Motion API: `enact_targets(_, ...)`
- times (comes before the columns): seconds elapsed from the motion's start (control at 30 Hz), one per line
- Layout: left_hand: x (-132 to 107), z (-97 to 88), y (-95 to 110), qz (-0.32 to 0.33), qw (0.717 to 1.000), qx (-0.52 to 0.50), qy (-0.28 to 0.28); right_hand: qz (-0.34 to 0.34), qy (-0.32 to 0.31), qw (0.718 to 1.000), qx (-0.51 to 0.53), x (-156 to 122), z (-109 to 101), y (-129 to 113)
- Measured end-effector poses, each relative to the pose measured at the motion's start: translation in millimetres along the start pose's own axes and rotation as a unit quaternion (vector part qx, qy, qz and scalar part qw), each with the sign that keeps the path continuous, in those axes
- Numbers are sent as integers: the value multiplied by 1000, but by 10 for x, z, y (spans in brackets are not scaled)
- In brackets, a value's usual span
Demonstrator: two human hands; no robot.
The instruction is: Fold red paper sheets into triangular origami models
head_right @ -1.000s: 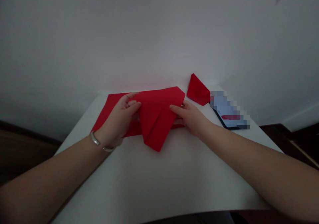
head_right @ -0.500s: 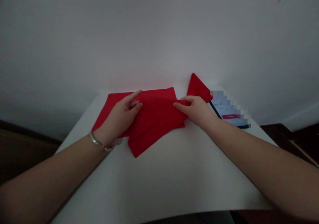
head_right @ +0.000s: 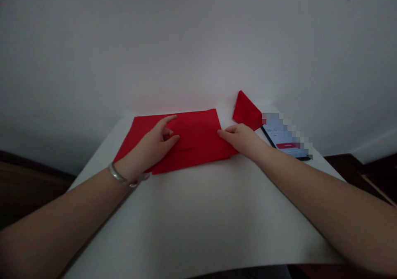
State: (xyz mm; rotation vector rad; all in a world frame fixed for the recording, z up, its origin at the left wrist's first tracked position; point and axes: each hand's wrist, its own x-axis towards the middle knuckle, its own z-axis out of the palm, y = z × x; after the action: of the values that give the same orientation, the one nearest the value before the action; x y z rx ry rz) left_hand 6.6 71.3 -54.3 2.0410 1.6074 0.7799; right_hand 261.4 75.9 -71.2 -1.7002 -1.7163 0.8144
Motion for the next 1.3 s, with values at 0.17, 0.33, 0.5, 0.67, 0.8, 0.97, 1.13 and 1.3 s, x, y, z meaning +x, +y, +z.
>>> enact_targets(0.17, 68, 43, -110, 123, 989, 81, -13, -114, 7, 985, -133, -23, -19, -67)
enact_targets(0.33, 117, 54, -144, 186, 970, 151, -32, -176, 3, 970, -166, -3, 10, -29)
enact_targets(0.5, 132, 68, -162, 200, 957, 207, -35, -225, -21, 947, -228, 24, 20, 3)
enact_targets(0.67, 134, 70, -162, 212, 948, 236, -34, -226, -18, 940, -256, 17, 33, 1)
enact_targets(0.8, 87, 51, -103, 211, 938, 273, -23, -233, -13, 939, -253, 21, 39, 6)
enact_targets(0.97, 17, 51, -19, 219, 921, 316, -57, -262, -12, 940, -218, 43, 40, 10)
enact_targets(1.13, -11, 83, -5, 201, 920, 324, -87, -290, -27, 930, -225, 26, 20, -51)
enact_targets(1.3, -18, 79, -3, 215, 924, 302, -93, -303, -27, 916, -261, -32, 7, -113)
